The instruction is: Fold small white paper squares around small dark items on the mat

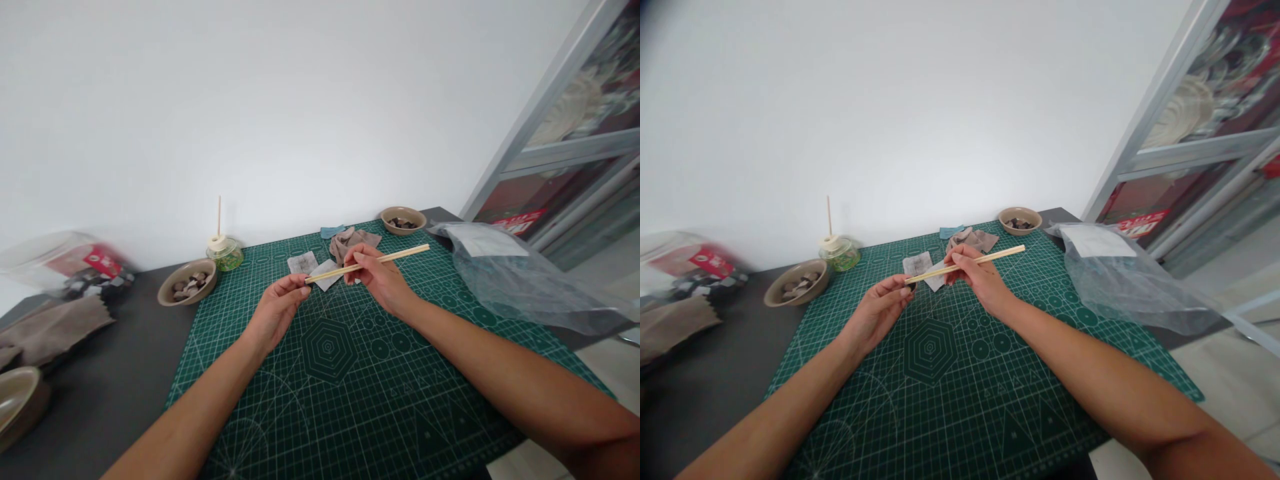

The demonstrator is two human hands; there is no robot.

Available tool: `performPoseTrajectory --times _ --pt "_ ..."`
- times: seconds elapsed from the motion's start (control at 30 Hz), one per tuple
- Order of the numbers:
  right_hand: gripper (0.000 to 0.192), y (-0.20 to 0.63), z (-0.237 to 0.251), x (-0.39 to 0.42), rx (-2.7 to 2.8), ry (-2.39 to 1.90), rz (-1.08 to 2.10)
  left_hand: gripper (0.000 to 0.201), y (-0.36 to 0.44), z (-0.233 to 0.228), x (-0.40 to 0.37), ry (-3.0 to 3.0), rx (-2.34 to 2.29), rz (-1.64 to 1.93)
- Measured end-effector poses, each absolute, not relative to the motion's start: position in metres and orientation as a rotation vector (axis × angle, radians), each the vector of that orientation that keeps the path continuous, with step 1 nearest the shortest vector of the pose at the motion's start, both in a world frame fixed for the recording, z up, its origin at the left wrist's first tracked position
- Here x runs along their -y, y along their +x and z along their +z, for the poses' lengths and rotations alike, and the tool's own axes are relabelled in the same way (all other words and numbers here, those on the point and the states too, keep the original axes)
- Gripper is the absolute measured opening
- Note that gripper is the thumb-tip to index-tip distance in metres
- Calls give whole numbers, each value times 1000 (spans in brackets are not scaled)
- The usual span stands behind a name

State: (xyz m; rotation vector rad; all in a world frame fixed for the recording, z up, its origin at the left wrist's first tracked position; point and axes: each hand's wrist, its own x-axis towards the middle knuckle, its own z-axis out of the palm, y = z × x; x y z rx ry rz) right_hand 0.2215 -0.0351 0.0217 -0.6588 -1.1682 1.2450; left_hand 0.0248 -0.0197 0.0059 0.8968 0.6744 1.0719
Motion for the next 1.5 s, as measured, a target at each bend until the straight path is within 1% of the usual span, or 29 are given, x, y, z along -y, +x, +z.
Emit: performPoseTrajectory --times 0.17,0.47,0.6,0.83,1.13,1.37,1.5 --pt "27 224 19 33 1227 -707 1248 22 23 7 18 901 -673 1074" --pt "23 221 21 36 1132 -578 1376 22 23 7 18 906 -688 1082" --pt "26 220 18 35 1145 -607 1447 24 23 7 19 900 -682 1084" --pt "31 219 17 35 1100 -644 1466 25 22 5 18 906 -669 1081" --pt "27 221 17 35 1120 -597 1455 18 23 7 18 878 -661 1087" --pt "25 221 19 35 1164 -572 1457 22 21 9 18 836 -658 1096" --pt "24 221 19 36 1165 -571 1439 21 21 9 19 831 -658 1094"
